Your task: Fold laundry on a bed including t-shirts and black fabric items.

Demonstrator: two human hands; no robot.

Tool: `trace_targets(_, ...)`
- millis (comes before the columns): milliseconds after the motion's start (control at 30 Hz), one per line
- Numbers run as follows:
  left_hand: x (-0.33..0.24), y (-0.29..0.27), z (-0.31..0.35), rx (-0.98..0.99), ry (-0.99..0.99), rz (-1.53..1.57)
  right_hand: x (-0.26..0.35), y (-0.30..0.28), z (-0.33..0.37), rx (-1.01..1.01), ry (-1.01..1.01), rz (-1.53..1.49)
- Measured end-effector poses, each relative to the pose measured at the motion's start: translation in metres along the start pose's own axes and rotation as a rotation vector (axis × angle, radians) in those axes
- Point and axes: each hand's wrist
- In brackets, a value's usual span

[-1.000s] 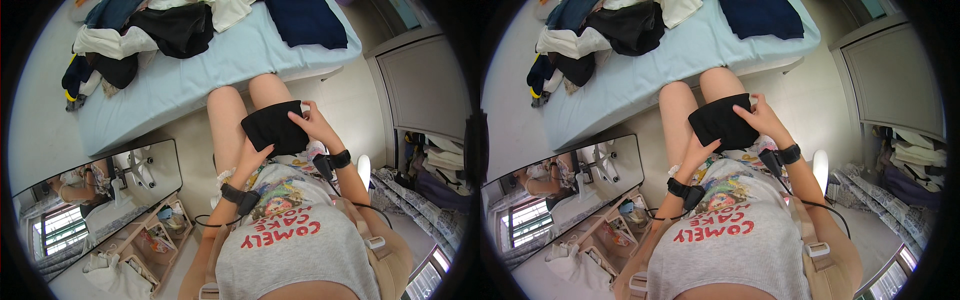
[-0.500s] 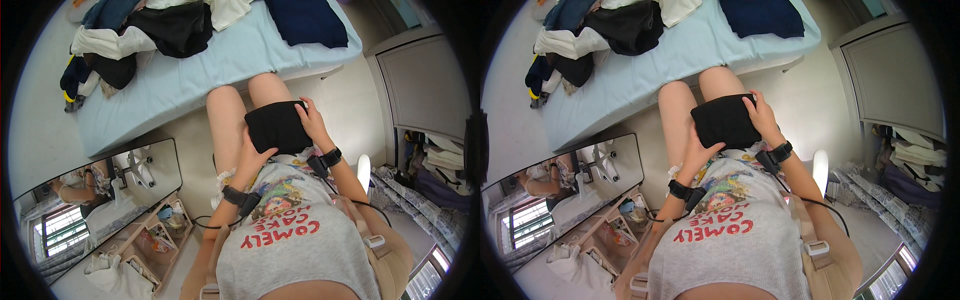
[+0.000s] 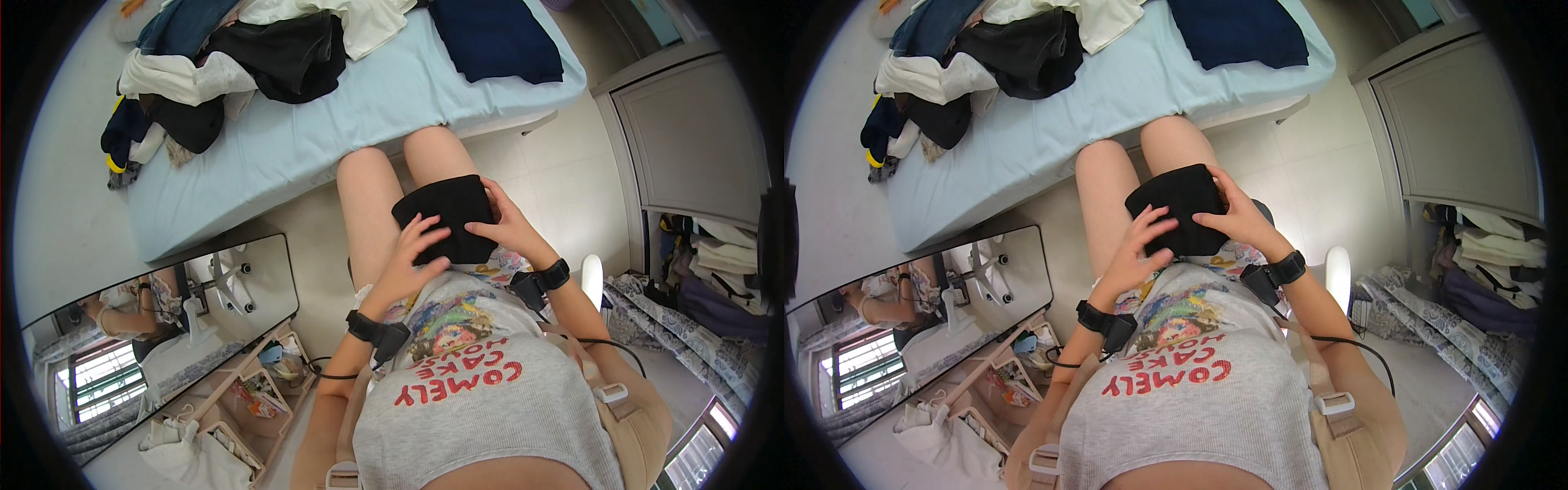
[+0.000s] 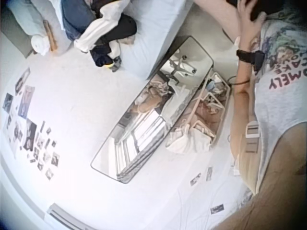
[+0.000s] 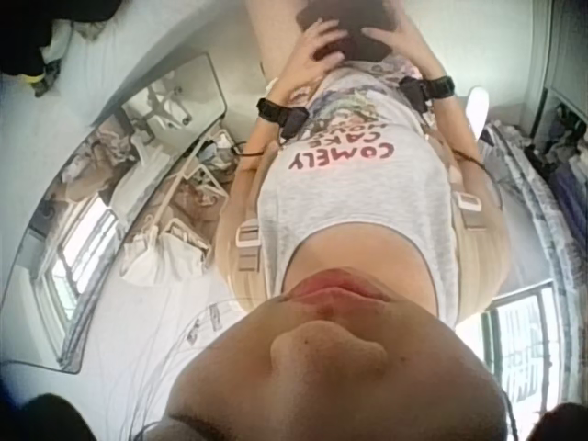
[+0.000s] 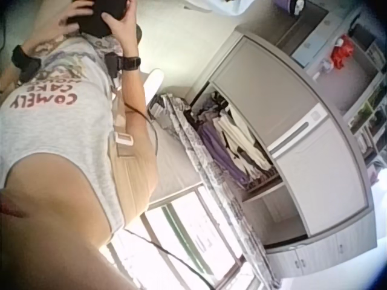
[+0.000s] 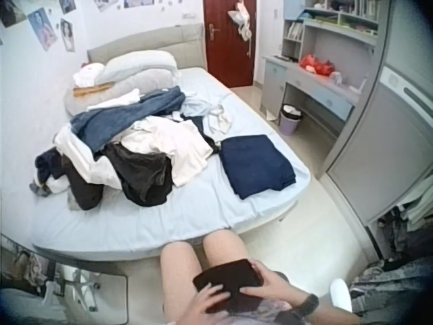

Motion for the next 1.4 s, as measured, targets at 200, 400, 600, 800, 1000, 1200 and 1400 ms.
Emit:
trace_targets(200,-0.026,-0.035,-0.018,-0.270,0.082,1.171,0.087,0.014,-0.002,-0.189,-0.319,0.337)
trace_targets(400,-0.013,-0.031,-0.042,-0.311,0.002,1.404,0.057,0.021,0.004,0.042,-0.634,1.040)
trace_targets(600,0.032,0.019,-0.056,-0.408,-0.324,1.092,0.017,0.026,0.017,0.245,-0.343,0.708)
trace_targets(800,0.016,0.016,-0.063,-0.439,-0.356,1.050,0.022,-0.001,-0.025,-0.475,-0.273,0.633)
trace_targets(1000,0.022,0.037,-0.065,-0.481,-0.198,0.688,0.009,-0.006,-0.053,-0.341,0.075,0.681)
trace_targets(1200,0.004,0.037,-0.064,-0.431,-0.230,0.857,0.000,-0.011,-0.064,-0.300,-0.018,0.350)
trace_targets(1400,0.012,0.040,-0.068,-0.414,-0.329,0.883,-0.010,-0.022,-0.068,-0.318,0.192,0.796)
Point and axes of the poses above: each hand's wrist, its own z-axis away from the middle knuckle, its own y-axis out of the palm, x = y × z, and after that the axes turned 7 degrees about x, right-handed
